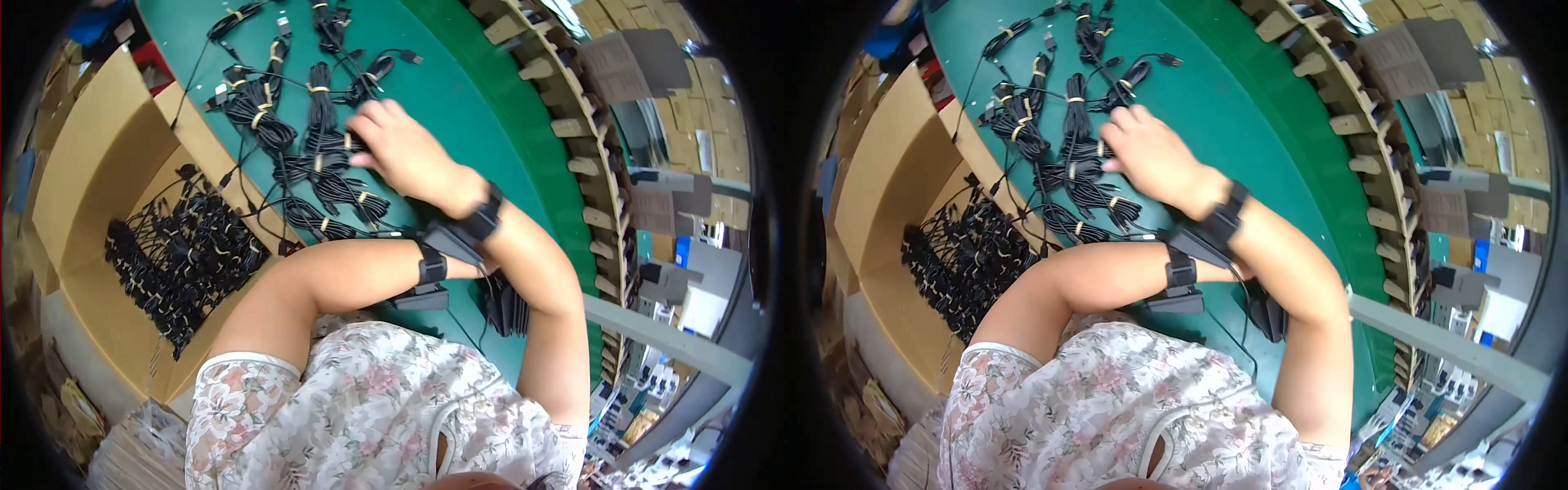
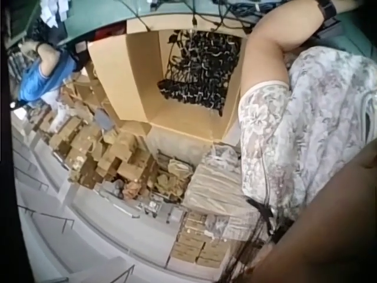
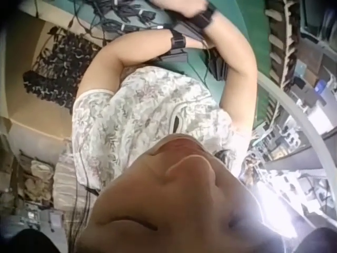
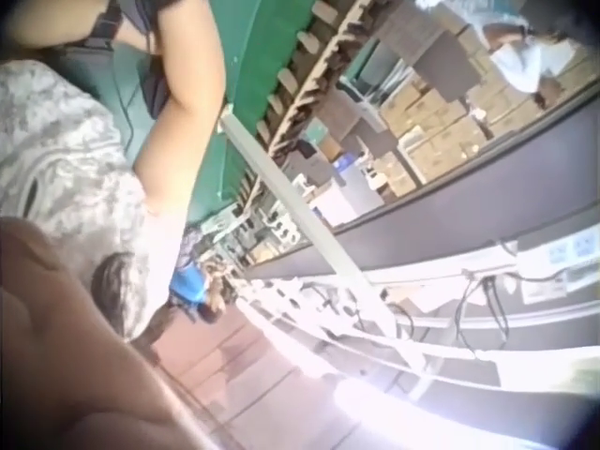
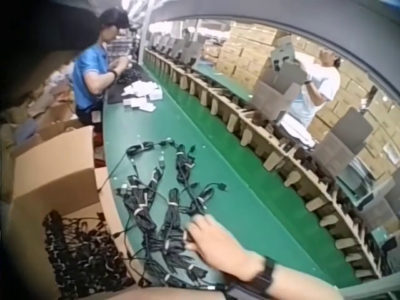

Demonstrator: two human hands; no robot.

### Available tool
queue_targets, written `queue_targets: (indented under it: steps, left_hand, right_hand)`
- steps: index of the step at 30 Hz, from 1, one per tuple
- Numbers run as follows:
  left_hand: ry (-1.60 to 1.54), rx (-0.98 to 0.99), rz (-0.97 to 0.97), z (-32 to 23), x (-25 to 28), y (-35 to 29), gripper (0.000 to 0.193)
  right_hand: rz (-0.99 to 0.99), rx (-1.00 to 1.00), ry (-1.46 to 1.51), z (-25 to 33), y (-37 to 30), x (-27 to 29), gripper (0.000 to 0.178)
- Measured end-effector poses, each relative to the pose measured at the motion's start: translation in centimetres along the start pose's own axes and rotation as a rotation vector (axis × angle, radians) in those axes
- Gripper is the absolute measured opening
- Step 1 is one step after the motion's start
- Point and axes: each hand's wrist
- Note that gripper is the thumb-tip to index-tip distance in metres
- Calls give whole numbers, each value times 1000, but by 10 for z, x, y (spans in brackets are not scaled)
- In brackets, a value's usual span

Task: The person picks up a black rectangular component from a box, connects a black cable to it, and places the assembled unit into a cardboard tray on the assembly line.

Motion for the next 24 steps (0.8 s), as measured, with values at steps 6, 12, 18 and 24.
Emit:
queue_targets:
  steps: [6,12,18,24]
  left_hand:
    - [1989,-741,-284,14,-9,-10,29]
    - [2995,-763,-498,46,-46,-15,27]
    - [2790,-1711,129,70,-86,-21,30]
    - [1625,-526,-266,65,-61,2,31]
  right_hand:
    - [83,16,-30,11,-24,33,30]
    - [59,-298,-316,34,-110,120,30]
    - [-35,-529,-483,68,-174,147,35]
    - [-688,-999,233,95,-201,86,42]
Point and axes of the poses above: each hand's wrist, its own y-axis towards the middle knuckle, its own x-axis out of the back of the hand, z = x × y, and after that the axes turned 15 degrees about x, right-handed
